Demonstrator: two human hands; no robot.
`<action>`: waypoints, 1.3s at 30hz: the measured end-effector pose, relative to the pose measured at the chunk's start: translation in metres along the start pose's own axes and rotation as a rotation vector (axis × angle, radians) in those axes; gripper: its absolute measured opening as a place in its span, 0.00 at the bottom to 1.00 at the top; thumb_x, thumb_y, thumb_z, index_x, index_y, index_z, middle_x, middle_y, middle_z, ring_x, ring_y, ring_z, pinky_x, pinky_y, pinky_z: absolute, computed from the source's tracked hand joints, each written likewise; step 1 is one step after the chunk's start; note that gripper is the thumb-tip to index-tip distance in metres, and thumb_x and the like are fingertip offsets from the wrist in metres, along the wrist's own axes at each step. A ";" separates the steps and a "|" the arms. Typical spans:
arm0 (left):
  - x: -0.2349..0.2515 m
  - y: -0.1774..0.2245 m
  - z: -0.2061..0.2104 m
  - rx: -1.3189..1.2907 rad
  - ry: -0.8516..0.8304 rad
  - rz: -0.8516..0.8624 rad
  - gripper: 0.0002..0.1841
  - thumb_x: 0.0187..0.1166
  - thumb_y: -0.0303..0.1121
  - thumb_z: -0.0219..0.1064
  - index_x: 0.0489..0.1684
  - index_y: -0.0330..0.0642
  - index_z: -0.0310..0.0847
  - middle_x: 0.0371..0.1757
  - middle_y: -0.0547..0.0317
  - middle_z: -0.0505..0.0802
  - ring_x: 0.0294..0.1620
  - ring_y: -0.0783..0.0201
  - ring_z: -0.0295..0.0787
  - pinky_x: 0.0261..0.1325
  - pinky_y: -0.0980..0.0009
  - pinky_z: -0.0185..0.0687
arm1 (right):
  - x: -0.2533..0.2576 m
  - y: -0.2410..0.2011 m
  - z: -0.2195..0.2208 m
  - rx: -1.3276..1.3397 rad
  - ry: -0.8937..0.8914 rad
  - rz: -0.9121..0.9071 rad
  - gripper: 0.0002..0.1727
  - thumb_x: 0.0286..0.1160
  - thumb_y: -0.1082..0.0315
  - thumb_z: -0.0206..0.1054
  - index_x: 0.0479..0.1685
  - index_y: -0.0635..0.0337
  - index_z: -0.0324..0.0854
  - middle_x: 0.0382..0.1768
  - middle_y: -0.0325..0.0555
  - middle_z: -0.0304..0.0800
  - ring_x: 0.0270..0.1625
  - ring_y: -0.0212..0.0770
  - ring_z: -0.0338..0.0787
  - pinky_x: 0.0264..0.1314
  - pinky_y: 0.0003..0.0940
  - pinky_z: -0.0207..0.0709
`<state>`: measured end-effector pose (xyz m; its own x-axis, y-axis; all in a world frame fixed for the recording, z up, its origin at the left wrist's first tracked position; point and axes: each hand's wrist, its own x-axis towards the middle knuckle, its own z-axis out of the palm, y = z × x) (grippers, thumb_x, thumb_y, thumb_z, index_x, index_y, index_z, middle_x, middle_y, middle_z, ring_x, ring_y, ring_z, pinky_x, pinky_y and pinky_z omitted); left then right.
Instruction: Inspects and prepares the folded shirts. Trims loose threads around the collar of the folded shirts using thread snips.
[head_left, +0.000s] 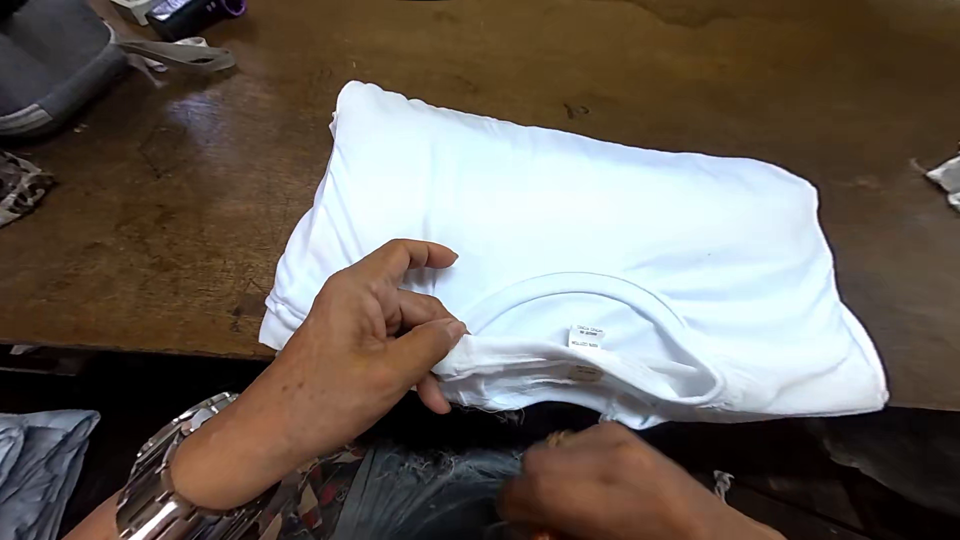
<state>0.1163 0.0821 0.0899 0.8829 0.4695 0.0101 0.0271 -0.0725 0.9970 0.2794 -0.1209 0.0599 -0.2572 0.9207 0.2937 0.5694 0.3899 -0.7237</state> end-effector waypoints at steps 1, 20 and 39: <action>0.000 0.000 -0.001 0.012 0.002 0.004 0.24 0.79 0.19 0.63 0.76 0.39 0.69 0.33 0.54 0.96 0.17 0.62 0.90 0.14 0.75 0.86 | -0.004 0.004 0.000 -0.049 0.112 0.016 0.12 0.88 0.63 0.57 0.51 0.57 0.86 0.36 0.43 0.91 0.37 0.35 0.90 0.39 0.31 0.84; 0.031 0.010 0.007 0.238 0.015 -0.022 0.16 0.74 0.26 0.70 0.59 0.46 0.87 0.24 0.60 0.94 0.14 0.74 0.82 0.13 0.83 0.71 | -0.092 0.023 -0.095 -0.343 0.719 0.704 0.04 0.59 0.60 0.76 0.30 0.42 0.87 0.22 0.24 0.83 0.20 0.21 0.76 0.17 0.15 0.64; 0.001 0.019 0.042 1.213 -0.234 0.395 0.22 0.76 0.51 0.72 0.61 0.46 0.88 0.56 0.49 0.93 0.64 0.45 0.84 0.68 0.39 0.66 | -0.116 0.023 -0.080 -0.235 0.809 0.509 0.04 0.54 0.68 0.75 0.26 0.47 0.88 0.26 0.27 0.83 0.26 0.22 0.80 0.23 0.14 0.72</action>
<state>0.1372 0.0445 0.1058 0.9857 0.0781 0.1494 0.0433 -0.9738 0.2232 0.3843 -0.2179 0.0591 0.6236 0.6811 0.3837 0.6276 -0.1435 -0.7652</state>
